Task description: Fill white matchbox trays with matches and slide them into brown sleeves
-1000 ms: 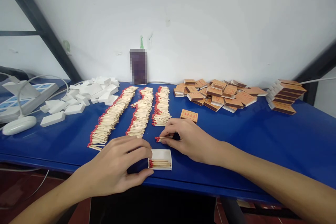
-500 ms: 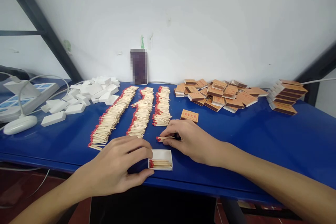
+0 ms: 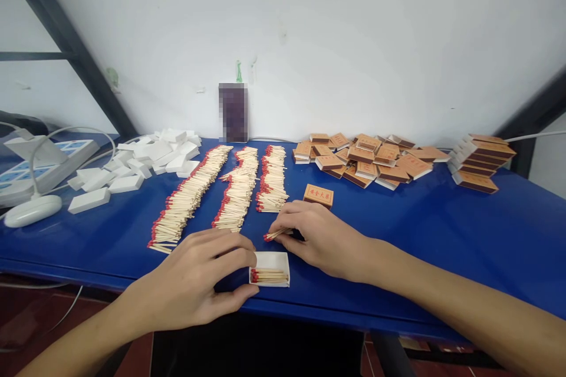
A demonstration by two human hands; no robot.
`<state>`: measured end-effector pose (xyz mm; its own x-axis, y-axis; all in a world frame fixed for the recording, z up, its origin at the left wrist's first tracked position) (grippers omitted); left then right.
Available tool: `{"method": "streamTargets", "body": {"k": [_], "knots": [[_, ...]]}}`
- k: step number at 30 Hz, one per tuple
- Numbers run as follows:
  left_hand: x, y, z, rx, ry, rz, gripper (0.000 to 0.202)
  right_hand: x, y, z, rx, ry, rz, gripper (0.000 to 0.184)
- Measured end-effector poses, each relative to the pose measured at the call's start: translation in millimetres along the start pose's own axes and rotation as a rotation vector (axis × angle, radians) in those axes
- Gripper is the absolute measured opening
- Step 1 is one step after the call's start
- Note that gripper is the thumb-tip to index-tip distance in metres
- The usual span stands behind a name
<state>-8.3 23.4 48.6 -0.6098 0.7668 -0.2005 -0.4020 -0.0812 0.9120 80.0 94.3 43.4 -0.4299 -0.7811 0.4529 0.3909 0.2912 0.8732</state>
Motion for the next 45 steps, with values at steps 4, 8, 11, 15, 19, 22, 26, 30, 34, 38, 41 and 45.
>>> {"method": "streamTargets", "body": {"k": [4, 8, 11, 15, 19, 22, 26, 30, 34, 38, 41, 45], "knots": [[-2, 1.8, 0, -0.01, -0.005, 0.001, 0.011, 1, -1, 0, -0.013, 0.006, -0.007, 0.019], [-2, 1.4, 0, -0.009, -0.001, 0.0, 0.011, -4, 1, 1, -0.044, -0.022, 0.005, 0.017], [0, 0.4, 0, -0.005, 0.004, -0.003, 0.011, -7, 2, 2, -0.049, -0.027, 0.014, 0.015], [0, 0.4, 0, -0.003, 0.0, -0.002, 0.012, -10, 2, 2, -0.039, -0.046, 0.032, 0.012], [-1, 1.0, 0, -0.008, -0.001, 0.004, 0.012, -11, 4, 3, -0.058, -0.055, 0.058, 0.011], [-1, 0.5, 0, -0.008, 0.0, 0.001, 0.011, -11, 3, 3, -0.064, -0.056, 0.055, 0.01], [-1, 0.3, -1, -0.009, -0.002, 0.006, 0.012, -13, 4, 2, -0.077, -0.081, 0.066, 0.009], [0, 0.9, -2, -0.006, 0.019, 0.009, 0.014, -15, 13, -1, -0.139, -0.159, 0.214, 0.009], [7, 5.9, -2, -0.046, 0.094, -0.017, 0.025, -2, 14, -4, -0.13, -0.163, 0.354, 0.007], [10, 6.4, -1, -0.044, 0.121, -0.044, 0.031, 13, 7, -8, -0.095, -0.13, 0.312, 0.011], [8, 6.1, -1, -0.033, 0.106, -0.049, 0.034, 24, 3, -10, -0.103, -0.04, 0.23, 0.013], [6, 6.3, 0, -0.026, 0.088, -0.021, 0.037, 35, -2, -11, -0.099, 0.087, 0.154, 0.016]]}}
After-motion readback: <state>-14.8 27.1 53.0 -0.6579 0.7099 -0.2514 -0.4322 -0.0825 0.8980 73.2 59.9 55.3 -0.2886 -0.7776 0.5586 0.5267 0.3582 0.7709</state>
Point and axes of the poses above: each hand's wrist, its own z-axis towards the middle knuckle, its own y-axis out of the back of the hand, x = y × z, the point moved 10 cm from there along z, towards the middle knuckle, and after that the axes turned 3 degrees about x, right-handed, at the moved point
